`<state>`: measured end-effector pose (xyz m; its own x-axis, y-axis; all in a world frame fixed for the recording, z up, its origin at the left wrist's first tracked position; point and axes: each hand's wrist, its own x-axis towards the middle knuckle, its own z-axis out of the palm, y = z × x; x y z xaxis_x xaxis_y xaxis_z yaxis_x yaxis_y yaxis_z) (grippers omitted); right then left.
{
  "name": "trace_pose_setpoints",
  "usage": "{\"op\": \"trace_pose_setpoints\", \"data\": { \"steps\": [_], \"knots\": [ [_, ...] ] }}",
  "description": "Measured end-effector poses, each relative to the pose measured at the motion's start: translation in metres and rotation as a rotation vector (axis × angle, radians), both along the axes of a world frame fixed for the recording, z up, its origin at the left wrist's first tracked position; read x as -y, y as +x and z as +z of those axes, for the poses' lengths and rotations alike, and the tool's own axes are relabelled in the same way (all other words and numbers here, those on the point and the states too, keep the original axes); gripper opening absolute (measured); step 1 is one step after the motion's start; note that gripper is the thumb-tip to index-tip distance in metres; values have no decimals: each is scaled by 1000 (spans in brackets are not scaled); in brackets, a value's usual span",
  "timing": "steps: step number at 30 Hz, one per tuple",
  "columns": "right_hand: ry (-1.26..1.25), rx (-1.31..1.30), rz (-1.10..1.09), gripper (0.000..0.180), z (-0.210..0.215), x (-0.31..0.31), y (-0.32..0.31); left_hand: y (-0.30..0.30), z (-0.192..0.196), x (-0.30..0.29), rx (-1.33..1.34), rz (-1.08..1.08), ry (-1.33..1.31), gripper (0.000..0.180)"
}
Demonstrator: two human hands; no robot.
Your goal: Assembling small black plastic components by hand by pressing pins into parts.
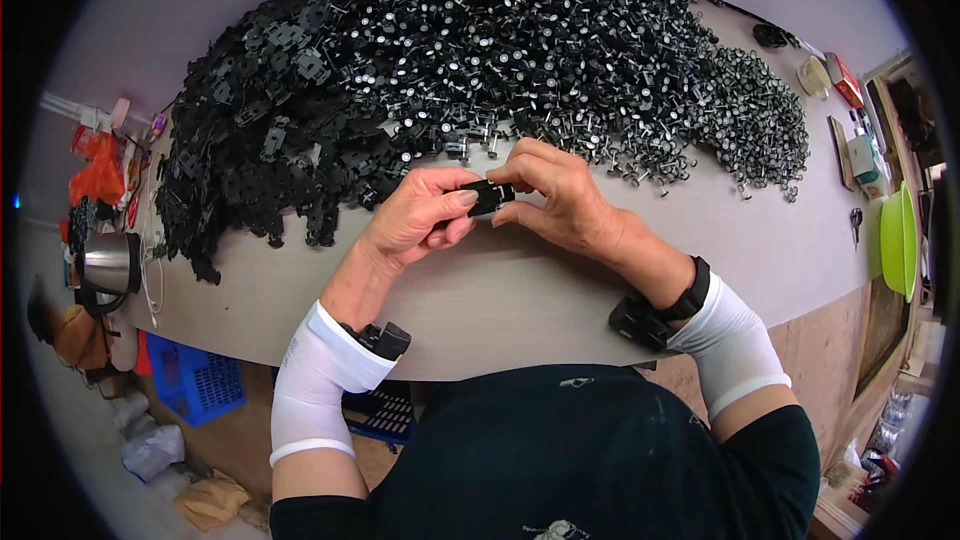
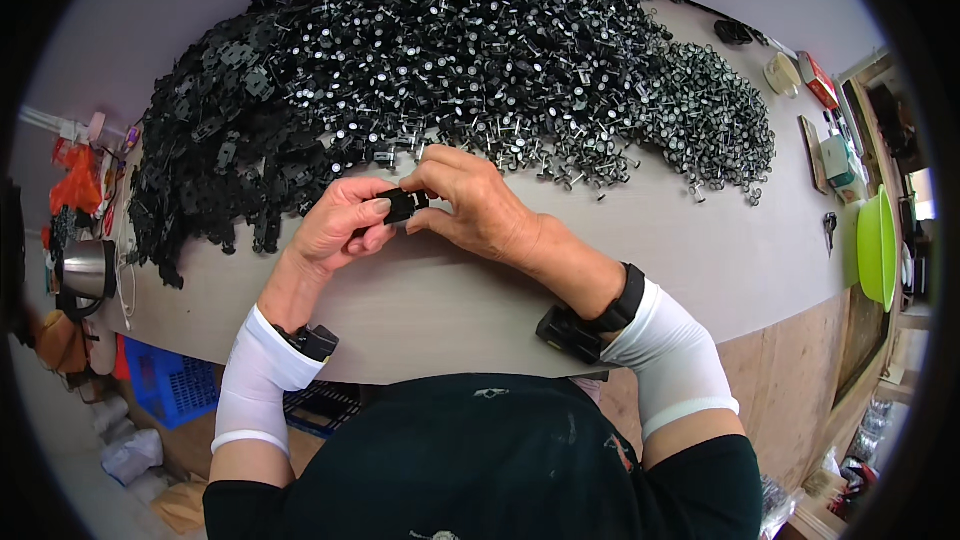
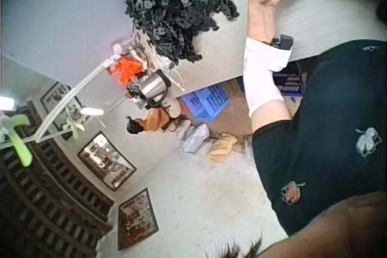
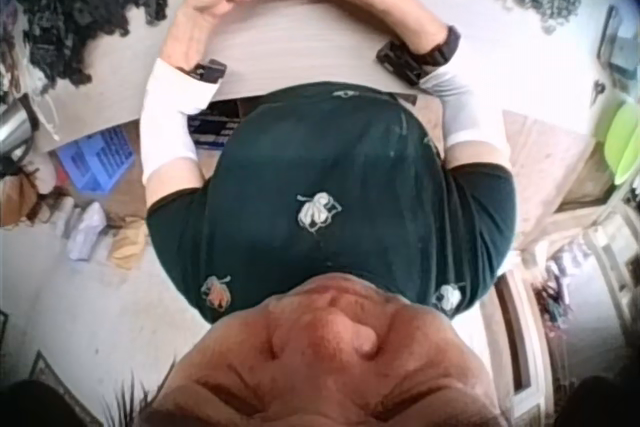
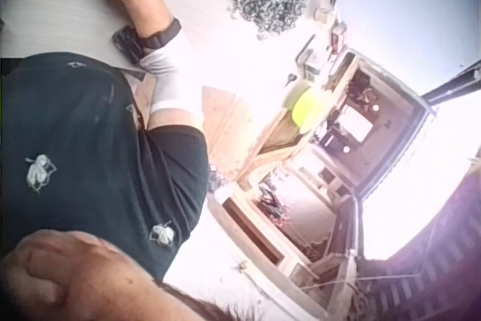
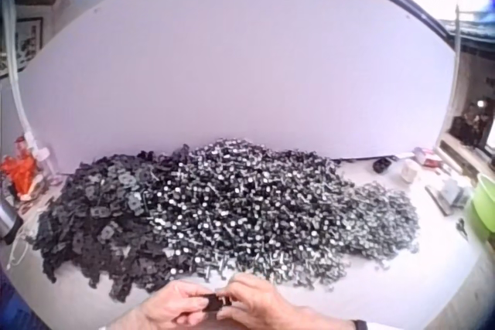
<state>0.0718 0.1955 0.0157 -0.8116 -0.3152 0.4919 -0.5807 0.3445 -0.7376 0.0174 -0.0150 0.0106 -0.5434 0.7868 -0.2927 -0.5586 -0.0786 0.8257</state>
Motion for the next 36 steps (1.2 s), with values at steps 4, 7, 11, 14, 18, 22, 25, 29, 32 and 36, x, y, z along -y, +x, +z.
{"op": "trace_pose_setpoints", "data": {
  "steps": [4, 7, 11, 14, 18, 22, 25, 29, 32, 36],
  "knots": [
    [3, 32, -52, 37, 0, 3, -3, 2, 6, -4, -33, 30, -27, 20],
    [-253, 344, -99, 31, -4, 13, -10, -3, 18, -2, -88, 83, -134, 29],
    [-566, 573, -15, 24, 9, 22, -22, -18, 42, 9, -135, 84, 24, 28],
    [-594, 600, -6, 24, 17, 28, -20, -14, 53, 20, -261, 92, -46, 29],
    [-498, 575, -9, 26, 4, 47, -12, -4, 23, 29, -247, 197, 15, 23],
    [-452, 567, -100, 26, 1, 61, -4, 15, 11, 26, -185, 374, 152, 22],
    [-380, 498, -149, 26, 2, 70, -2, 22, 12, 30, -186, 385, 173, 22],
    [-359, 485, -92, 32, 2, 81, -1, 21, 10, 42, -249, 383, 198, 24],
    [-424, 423, 87, 50, -5, 76, 2, 19, 21, 50, -236, 406, 245, 30],
    [-398, 596, 37, 41, -8, 66, 3, 21, 59, 68, -176, 529, 491, 38]
  ]
}}
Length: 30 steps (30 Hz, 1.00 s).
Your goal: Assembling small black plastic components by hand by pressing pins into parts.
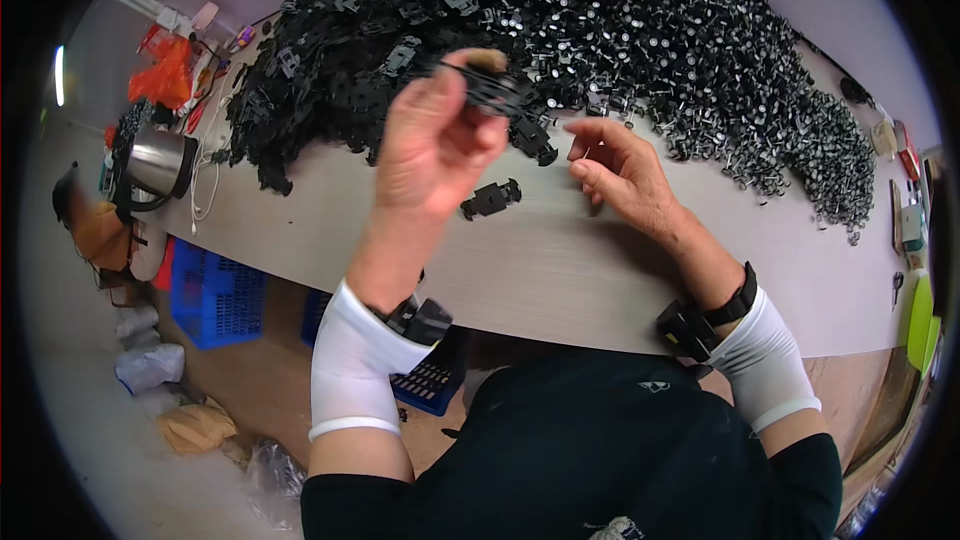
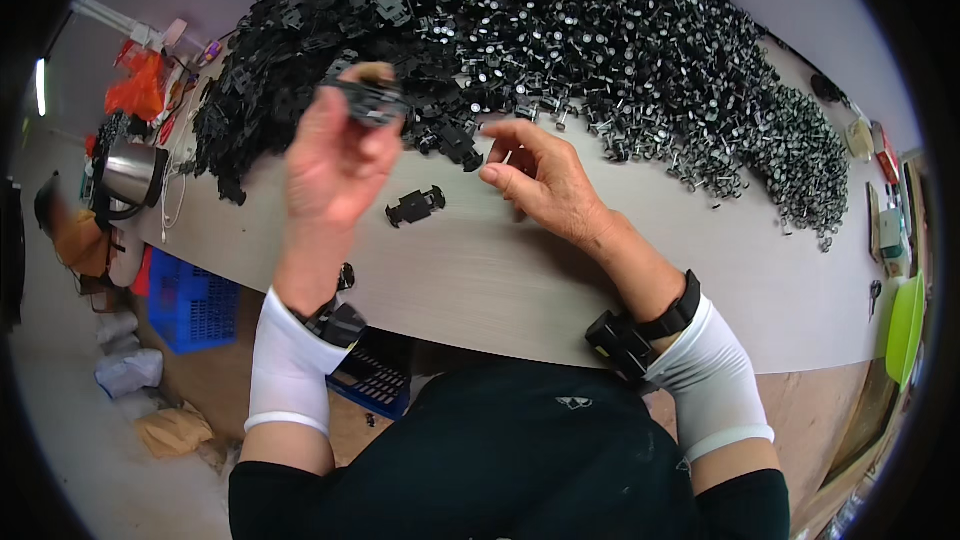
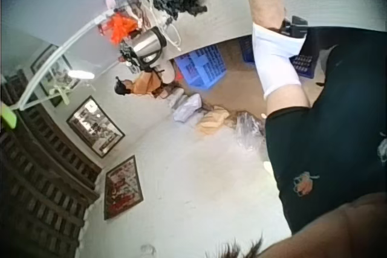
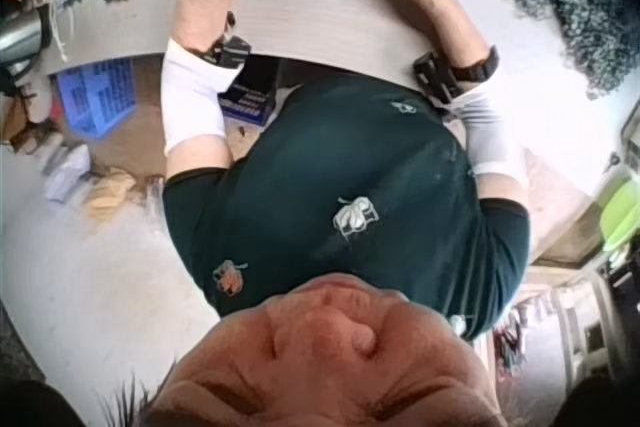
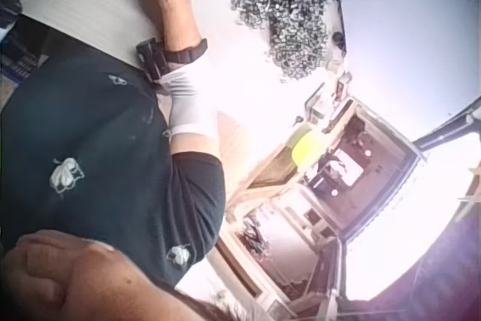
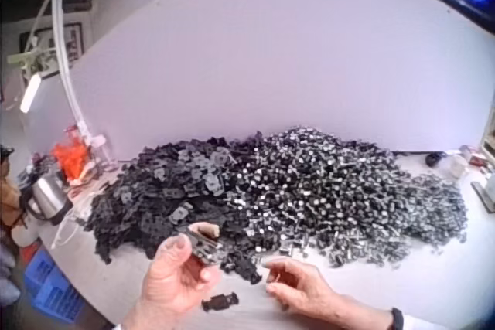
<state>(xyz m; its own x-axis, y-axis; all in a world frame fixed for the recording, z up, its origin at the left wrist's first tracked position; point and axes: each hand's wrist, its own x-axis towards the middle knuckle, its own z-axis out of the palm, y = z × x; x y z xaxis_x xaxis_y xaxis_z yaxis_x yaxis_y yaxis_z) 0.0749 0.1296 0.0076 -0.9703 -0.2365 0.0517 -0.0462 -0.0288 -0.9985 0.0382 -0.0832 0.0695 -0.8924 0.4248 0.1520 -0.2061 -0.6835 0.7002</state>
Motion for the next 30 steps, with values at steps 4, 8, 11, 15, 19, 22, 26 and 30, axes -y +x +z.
{"op": "trace_pose_setpoints", "data": {
  "steps": [4, 8, 11, 15, 19, 22, 26, 30],
  "knots": [
    [241, -99, 195, 21, 12, 14, 2, 13, 28, 21, -29, 38, 123, 50],
    [354, -587, 639, 15, 2, 64, -6, 8, 30, 31, -89, 141, 12, 50],
    [389, -718, 725, 14, -2, 112, -3, 9, 31, 47, -133, 248, -59, 51],
    [804, -612, 727, 16, 5, 159, 13, 8, 34, 65, -193, 350, -212, 49],
    [593, -797, 920, 17, 10, 173, 38, -4, 41, 65, -218, 302, -312, 41],
    [388, -703, 1024, 24, 14, 156, 42, -16, 39, 49, -218, 284, -307, 35],
    [513, -582, 903, 14, 30, 98, 14, -31, 19, 32, -163, 241, -253, 32],
    [665, -577, 536, 24, 36, 45, -1, -35, -11, 6, -92, 140, -218, 38]
  ]
}}
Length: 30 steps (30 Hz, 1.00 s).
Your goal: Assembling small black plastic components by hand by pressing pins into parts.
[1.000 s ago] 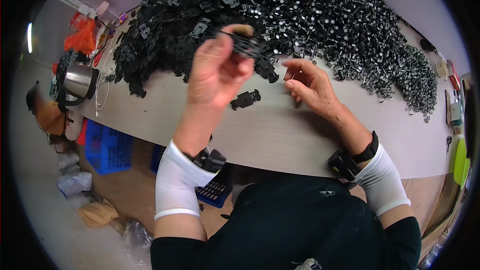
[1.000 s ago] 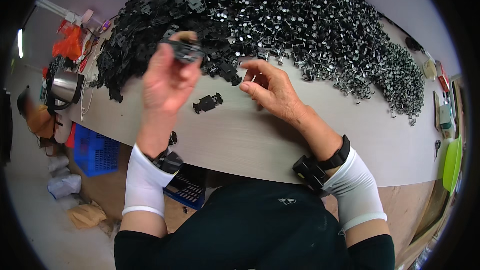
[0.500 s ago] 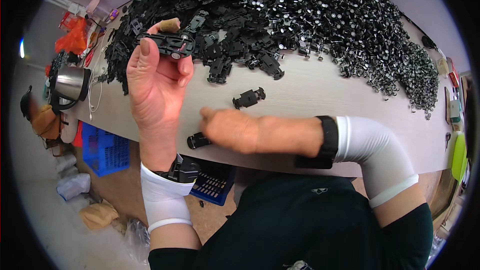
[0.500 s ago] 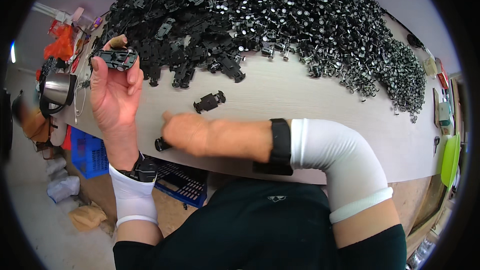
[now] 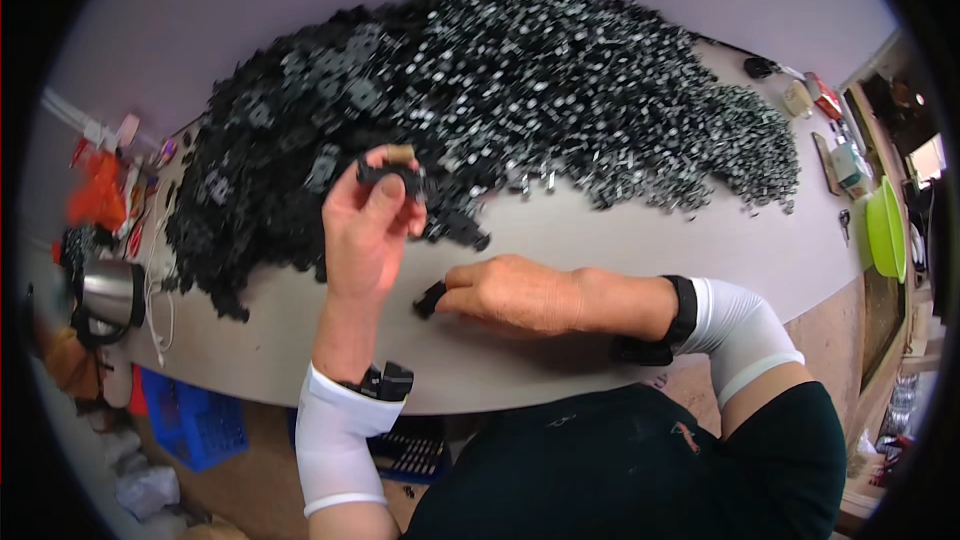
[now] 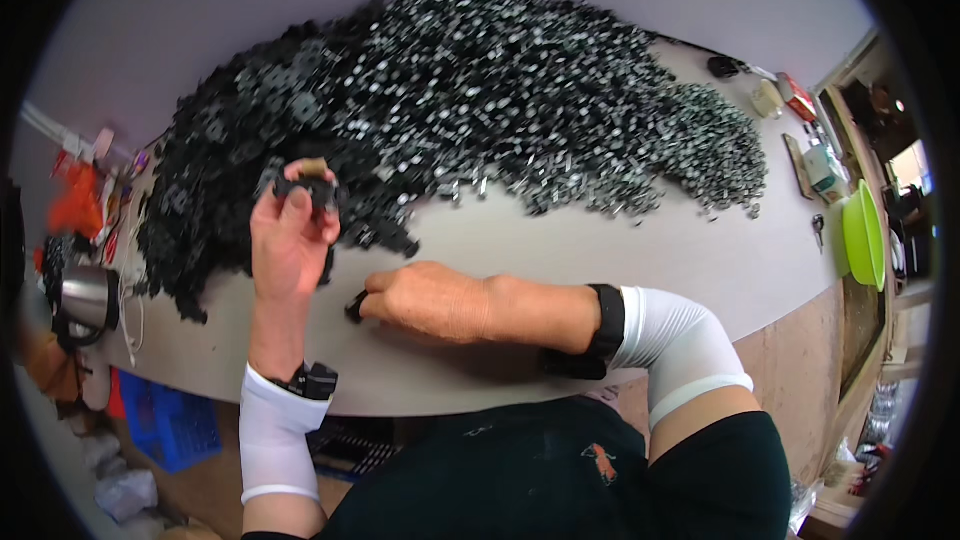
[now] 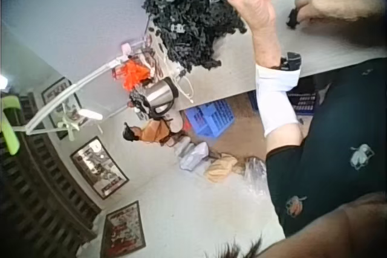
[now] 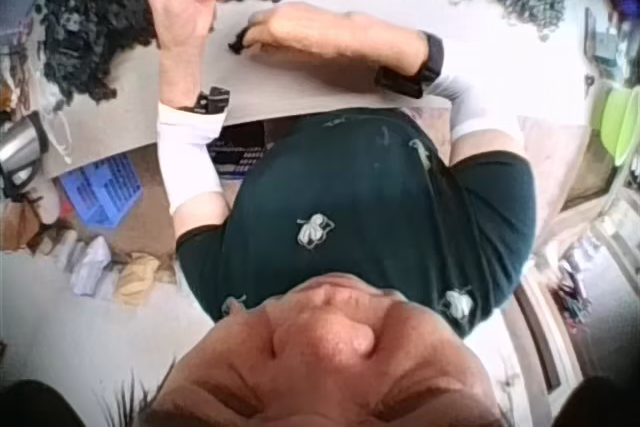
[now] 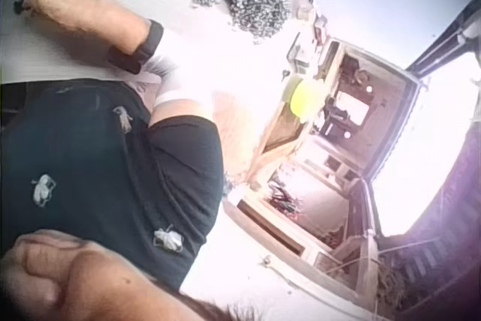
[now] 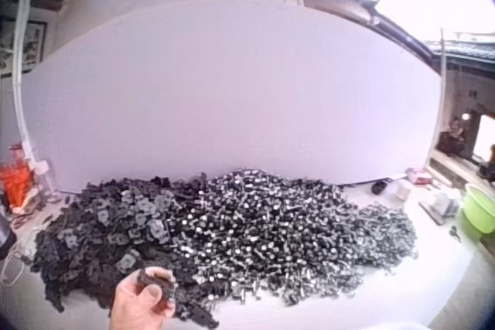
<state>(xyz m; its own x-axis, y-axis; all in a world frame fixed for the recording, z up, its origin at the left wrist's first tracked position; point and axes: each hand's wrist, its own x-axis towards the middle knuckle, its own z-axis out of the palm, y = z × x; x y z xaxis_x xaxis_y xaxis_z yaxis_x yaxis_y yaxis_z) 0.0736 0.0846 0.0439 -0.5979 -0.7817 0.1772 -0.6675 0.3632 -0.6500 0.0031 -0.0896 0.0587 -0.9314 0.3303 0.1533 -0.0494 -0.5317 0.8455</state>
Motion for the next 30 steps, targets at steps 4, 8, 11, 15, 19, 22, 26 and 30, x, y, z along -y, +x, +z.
{"op": "trace_pose_setpoints", "data": {
  "steps": [4, 8, 11, 15, 19, 22, 26, 30],
  "knots": [
    [86, -65, -169, 15, 2, -55, 1, 21, -18, -31, 63, -101, 61, 35],
    [114, -322, -727, 4, 1, -119, -23, 44, -36, -42, 134, -400, -135, 39],
    [147, -324, -710, 8, -3, -117, -34, 34, -54, -47, 44, -533, -297, 30],
    [235, -314, -603, 13, -9, -97, -38, 16, -57, -41, 138, -543, -301, 31],
    [176, -355, -628, 17, -13, -82, -44, 13, -53, -39, 225, -443, -230, 45],
    [338, -284, -627, 15, -17, -65, -54, 13, -55, -37, 166, -474, -259, 44],
    [420, -216, -601, 14, -21, -56, -56, 14, -53, -33, 101, -492, -317, 41],
    [-115, 185, -665, 14, -12, -67, -41, 15, -58, -30, 86, -426, -267, 45]
  ]
}}
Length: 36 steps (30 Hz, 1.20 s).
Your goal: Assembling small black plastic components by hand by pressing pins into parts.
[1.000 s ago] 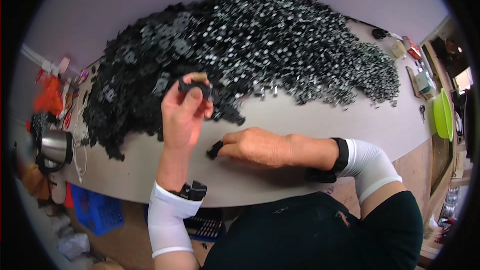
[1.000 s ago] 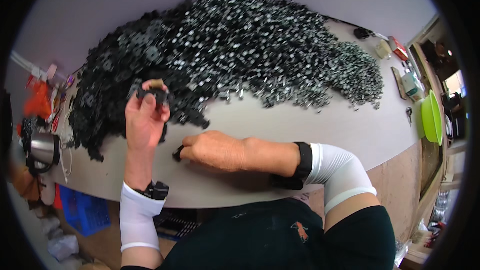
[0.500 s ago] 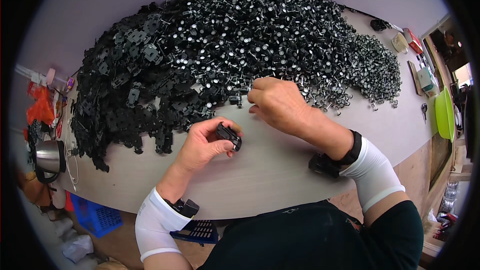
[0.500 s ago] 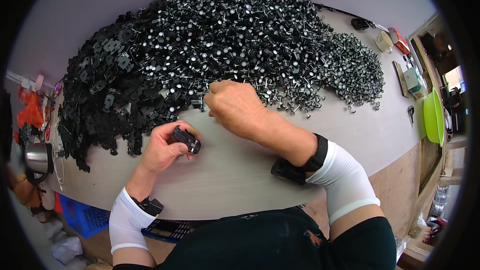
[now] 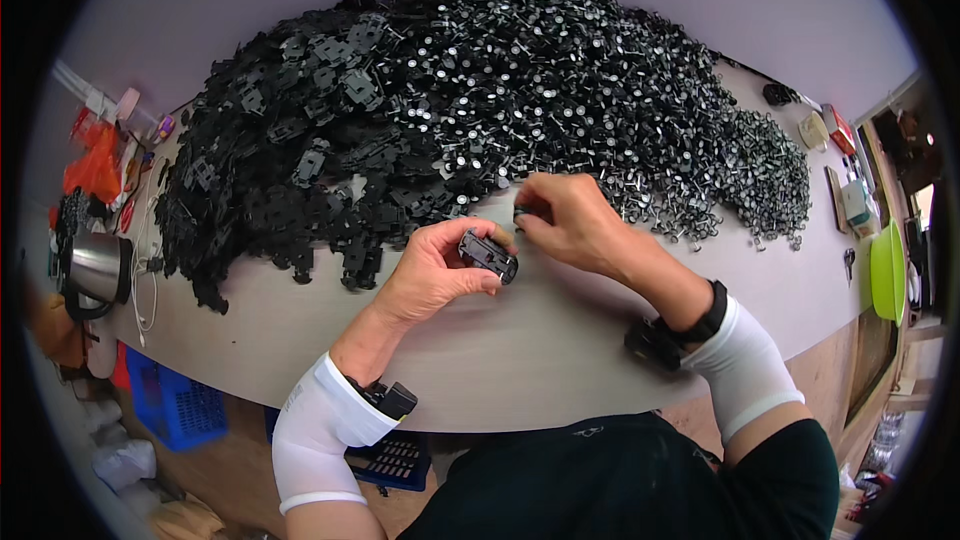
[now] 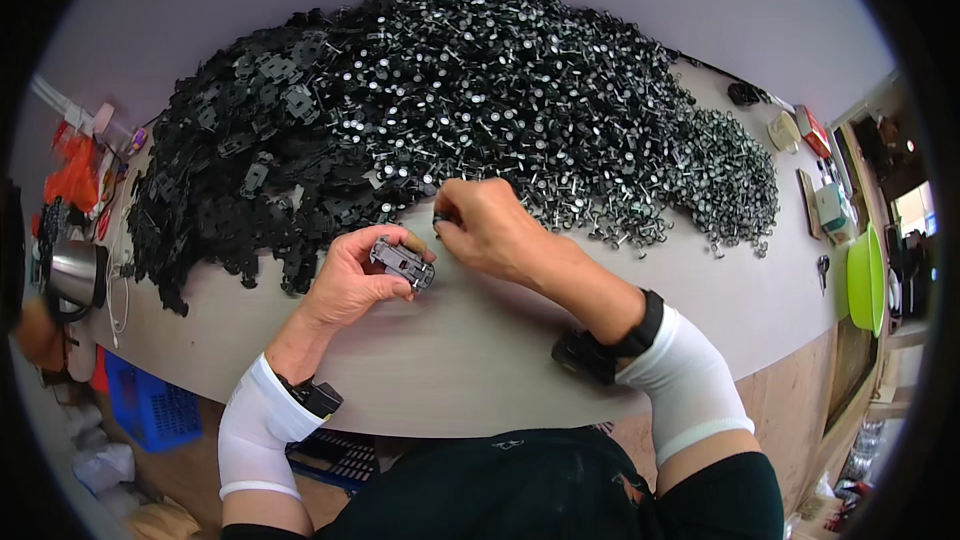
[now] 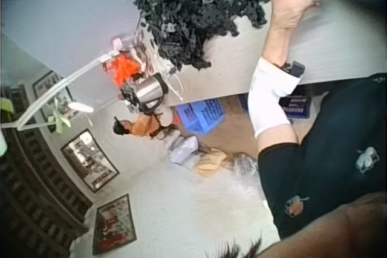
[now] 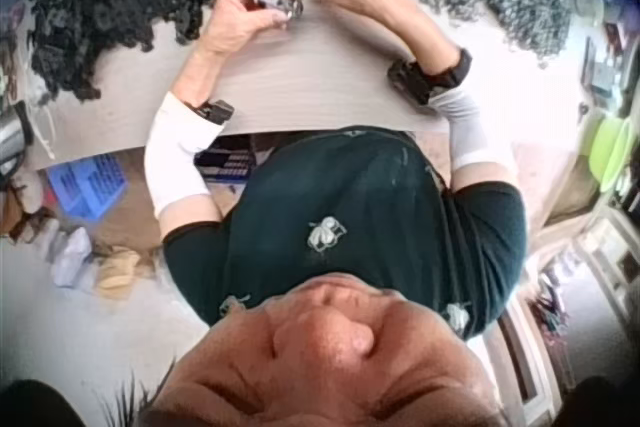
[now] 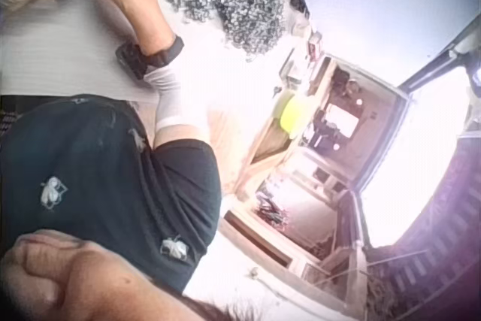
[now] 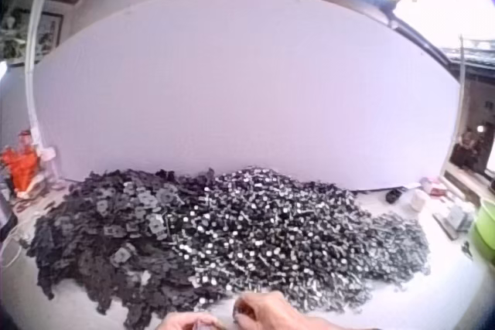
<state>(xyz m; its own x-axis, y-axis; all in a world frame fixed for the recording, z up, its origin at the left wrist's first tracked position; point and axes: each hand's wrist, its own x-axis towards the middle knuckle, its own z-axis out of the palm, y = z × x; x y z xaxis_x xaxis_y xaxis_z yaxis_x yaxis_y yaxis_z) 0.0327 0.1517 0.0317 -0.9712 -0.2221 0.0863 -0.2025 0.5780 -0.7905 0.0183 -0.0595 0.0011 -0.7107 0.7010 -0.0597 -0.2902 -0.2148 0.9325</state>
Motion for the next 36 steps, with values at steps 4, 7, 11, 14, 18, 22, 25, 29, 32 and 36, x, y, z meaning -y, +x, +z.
{"op": "trace_pose_setpoints", "data": {
  "steps": [4, 7, 11, 14, 18, 22, 25, 29, 32, 36],
  "knots": [
    [186, -272, 79, 14, -11, -13, 20, 2, -1, -1, 47, 70, 39, 49],
    [166, -357, 7, 14, -5, -15, 22, 3, -3, -2, 33, 112, 22, 54],
    [-182, -350, -43, 14, 17, 8, 29, 6, -6, -11, -141, 225, 96, 61],
    [-295, -462, 5, 14, 7, 23, 25, 8, -6, -13, -178, 256, 74, 62],
    [-165, -417, 41, 13, 6, 25, 28, 5, -10, -10, -348, 214, 49, 62],
    [-55, -483, 62, 13, 11, 32, 27, 6, -14, -10, -522, 287, -42, 61],
    [-61, -526, 62, 13, 5, 39, 22, 9, -7, -12, -544, 398, -89, 55],
    [9, -627, 29, 14, -7, 33, 12, 15, 13, -15, -159, 247, -20, 38],
    [-1, -666, 107, 16, -12, 33, 11, 3, 5, -6, 101, 95, 107, 26],
    [-152, -436, 76, 23, 4, 24, 9, 6, 6, -8, 115, 220, 73, 19]
  ]
}}
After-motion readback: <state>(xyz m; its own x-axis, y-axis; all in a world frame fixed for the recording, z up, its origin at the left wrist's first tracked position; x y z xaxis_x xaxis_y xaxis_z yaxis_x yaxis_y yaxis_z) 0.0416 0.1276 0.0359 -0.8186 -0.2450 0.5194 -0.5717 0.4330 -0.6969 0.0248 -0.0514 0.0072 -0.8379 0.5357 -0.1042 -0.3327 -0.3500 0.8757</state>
